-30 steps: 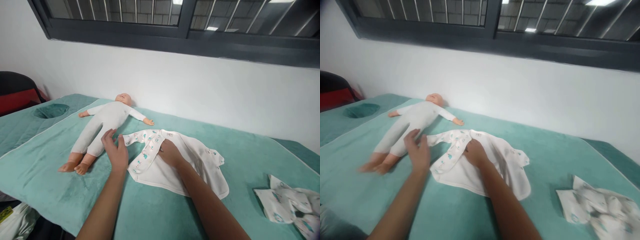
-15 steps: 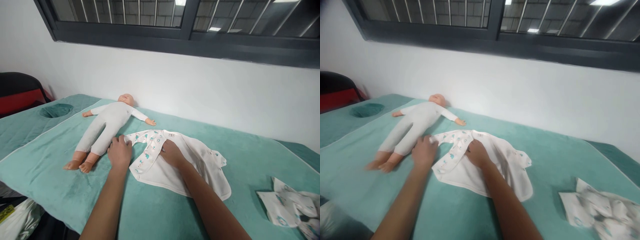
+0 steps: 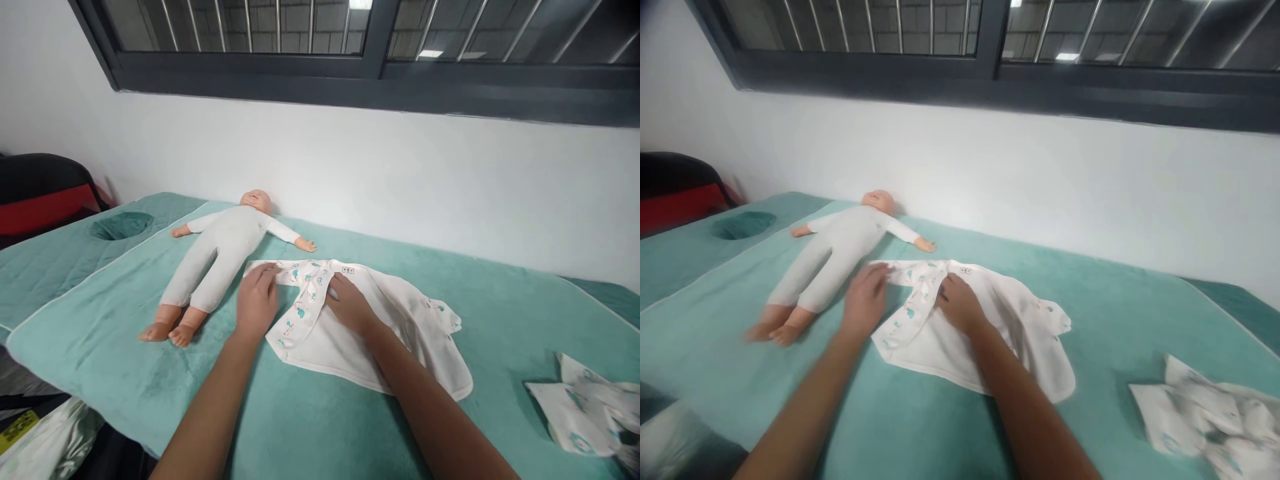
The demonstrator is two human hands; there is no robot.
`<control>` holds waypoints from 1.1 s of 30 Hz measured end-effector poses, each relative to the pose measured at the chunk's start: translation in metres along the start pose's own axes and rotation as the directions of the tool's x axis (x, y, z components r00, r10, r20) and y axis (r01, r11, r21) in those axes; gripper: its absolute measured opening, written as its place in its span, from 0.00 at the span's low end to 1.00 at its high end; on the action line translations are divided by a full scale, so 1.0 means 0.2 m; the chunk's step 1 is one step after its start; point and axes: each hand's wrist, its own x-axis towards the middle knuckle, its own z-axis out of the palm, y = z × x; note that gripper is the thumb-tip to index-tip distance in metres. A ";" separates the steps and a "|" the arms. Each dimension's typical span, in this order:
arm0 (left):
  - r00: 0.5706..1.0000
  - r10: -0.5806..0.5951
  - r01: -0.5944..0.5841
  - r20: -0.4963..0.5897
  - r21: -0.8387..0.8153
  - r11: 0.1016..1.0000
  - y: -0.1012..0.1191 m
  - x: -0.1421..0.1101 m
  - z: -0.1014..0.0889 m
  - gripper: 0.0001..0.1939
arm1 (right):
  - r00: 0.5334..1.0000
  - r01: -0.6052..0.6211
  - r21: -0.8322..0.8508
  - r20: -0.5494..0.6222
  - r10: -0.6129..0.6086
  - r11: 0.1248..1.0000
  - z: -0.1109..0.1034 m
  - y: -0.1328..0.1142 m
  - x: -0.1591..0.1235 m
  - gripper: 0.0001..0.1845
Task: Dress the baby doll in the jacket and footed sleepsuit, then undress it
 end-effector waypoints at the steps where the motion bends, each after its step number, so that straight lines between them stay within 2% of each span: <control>1: 0.999 0.015 -0.010 0.041 -0.112 0.994 0.03 -0.02 -0.01 0.14 | 0.999 -0.026 0.061 -0.025 0.027 0.998 0.00 -0.01 0.00 0.09; 3: 0.993 0.015 0.021 0.115 -0.301 0.954 0.09 -0.07 -0.04 0.13 | 0.995 -0.064 0.182 -0.064 0.077 0.981 -0.01 -0.03 0.01 0.09; 5: 0.984 0.007 0.057 0.178 -0.353 0.934 0.14 -0.14 -0.09 0.12 | 0.990 -0.100 0.290 -0.067 0.124 0.952 -0.01 -0.04 0.02 0.10; 6: 0.977 0.018 0.057 0.211 -0.346 0.936 0.16 -0.19 -0.12 0.13 | 0.986 -0.133 0.346 -0.052 0.161 0.929 -0.01 -0.05 0.04 0.12; 8: 0.957 0.070 0.013 0.283 -0.282 0.959 0.19 -0.28 -0.16 0.21 | 0.964 -0.246 0.464 0.023 0.266 0.851 -0.01 -0.06 0.08 0.14; 10: 0.945 0.090 -0.033 0.314 -0.184 0.982 0.20 -0.36 -0.17 0.29 | 0.919 -0.377 0.554 0.125 0.373 0.743 0.00 -0.07 0.13 0.16; 12: 0.956 0.069 -0.041 0.286 -0.101 0.994 0.21 -0.40 -0.16 0.26 | 0.884 -0.447 0.590 0.178 0.432 0.672 0.00 -0.08 0.19 0.14; 14: 0.972 0.044 -0.028 0.233 -0.073 0.997 0.21 -0.41 -0.14 0.16 | 0.881 -0.443 0.607 0.157 0.447 0.660 0.02 -0.09 0.24 0.13; 16: 0.981 0.003 0.022 0.196 -0.126 0.992 0.21 -0.39 -0.14 0.11 | 0.889 -0.408 0.629 0.109 0.444 0.662 0.04 -0.10 0.28 0.12; 19: 0.959 -0.210 0.261 0.191 -0.300 0.918 0.21 -0.36 -0.16 0.14 | 0.910 -0.331 0.663 0.036 0.413 0.672 0.09 -0.11 0.30 0.15; 21: 0.901 -0.385 0.434 0.199 -0.421 0.797 0.20 -0.34 -0.19 0.15 | 0.940 -0.253 0.643 -0.013 0.341 0.722 0.13 -0.12 0.29 0.17; 23: 0.840 -0.491 0.530 0.229 -0.540 0.654 0.20 -0.34 -0.21 0.15 | 0.972 -0.165 0.575 -0.042 0.231 0.801 0.18 -0.12 0.27 0.17; 26: 0.761 -0.573 0.598 0.306 -0.675 0.433 0.19 -0.33 -0.23 0.16 | 0.993 -0.046 0.351 -0.084 0.080 0.935 0.23 -0.13 0.25 0.17; 28: 0.723 -0.619 0.607 0.306 -0.708 0.360 0.19 -0.34 -0.23 0.17 | 0.994 -0.002 0.205 -0.111 0.025 0.979 0.24 -0.13 0.24 0.17; 30: 0.710 -0.661 0.604 0.243 -0.693 0.394 0.19 -0.35 -0.23 0.16 | 0.992 -0.005 0.129 -0.124 0.021 0.992 0.25 -0.12 0.24 0.16; 33: 0.729 -0.671 0.611 0.134 -0.569 0.550 0.19 -0.37 -0.22 0.13 | 0.992 -0.029 0.012 -0.124 0.030 1.000 0.24 -0.08 0.25 0.16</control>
